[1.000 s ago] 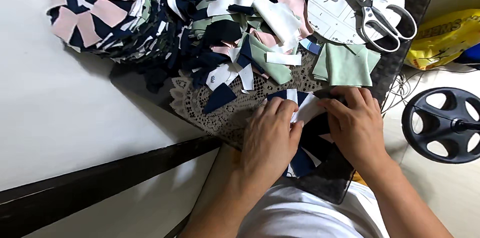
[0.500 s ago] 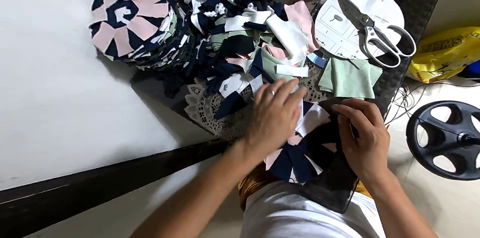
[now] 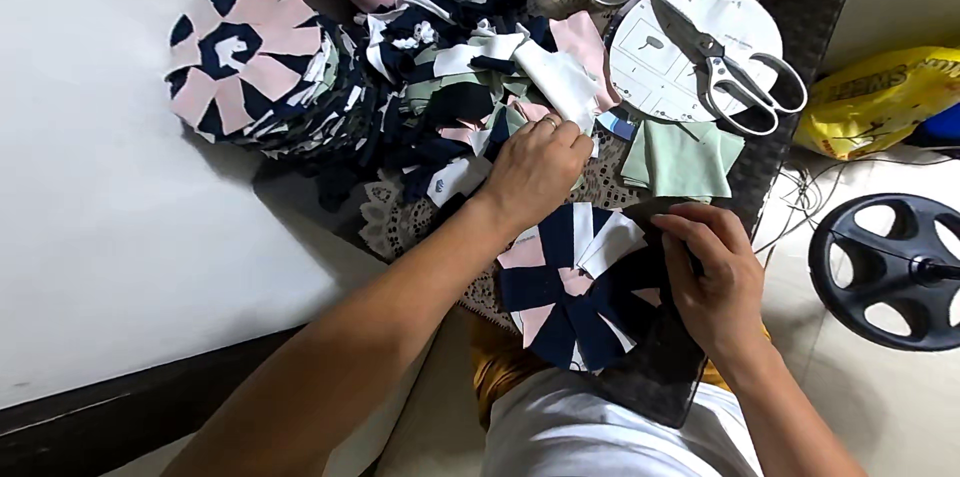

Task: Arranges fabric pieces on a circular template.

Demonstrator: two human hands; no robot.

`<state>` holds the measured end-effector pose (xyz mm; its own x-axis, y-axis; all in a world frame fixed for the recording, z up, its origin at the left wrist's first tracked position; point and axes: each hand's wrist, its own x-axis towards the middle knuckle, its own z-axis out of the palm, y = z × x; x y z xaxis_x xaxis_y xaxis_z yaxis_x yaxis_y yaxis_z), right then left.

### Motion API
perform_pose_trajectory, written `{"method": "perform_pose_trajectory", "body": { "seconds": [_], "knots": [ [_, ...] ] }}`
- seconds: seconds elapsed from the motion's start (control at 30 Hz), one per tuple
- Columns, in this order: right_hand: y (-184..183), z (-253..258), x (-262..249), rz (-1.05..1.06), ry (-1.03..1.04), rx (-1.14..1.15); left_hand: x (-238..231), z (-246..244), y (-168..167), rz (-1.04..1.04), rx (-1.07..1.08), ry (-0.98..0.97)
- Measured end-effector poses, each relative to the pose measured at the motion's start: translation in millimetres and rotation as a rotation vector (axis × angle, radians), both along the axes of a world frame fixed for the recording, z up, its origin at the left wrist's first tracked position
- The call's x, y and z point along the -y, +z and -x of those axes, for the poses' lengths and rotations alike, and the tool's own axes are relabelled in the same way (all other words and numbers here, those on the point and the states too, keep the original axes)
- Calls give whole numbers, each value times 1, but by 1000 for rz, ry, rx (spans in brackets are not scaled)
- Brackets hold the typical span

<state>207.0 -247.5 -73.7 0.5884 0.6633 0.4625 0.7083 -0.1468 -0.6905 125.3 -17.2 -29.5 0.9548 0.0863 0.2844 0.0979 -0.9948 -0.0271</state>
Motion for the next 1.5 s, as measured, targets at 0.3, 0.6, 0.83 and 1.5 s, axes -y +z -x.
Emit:
{"method": "perform_pose_trajectory", "body": {
  "seconds": [0.3, 0.6, 0.83, 1.5],
  "knots": [
    [3, 1, -6, -5, 52, 66, -2, 9, 36, 584, 86, 312],
    [58, -4, -34, -5, 196, -375, 30, 41, 61, 1621, -35, 278],
    [71, -7, -38, 45, 247, -534, 46, 46, 50, 2083, 26, 362],
    [72, 9, -15, 72, 214, -857, 116, 63, 15, 310, 436, 192]
  ]
}}
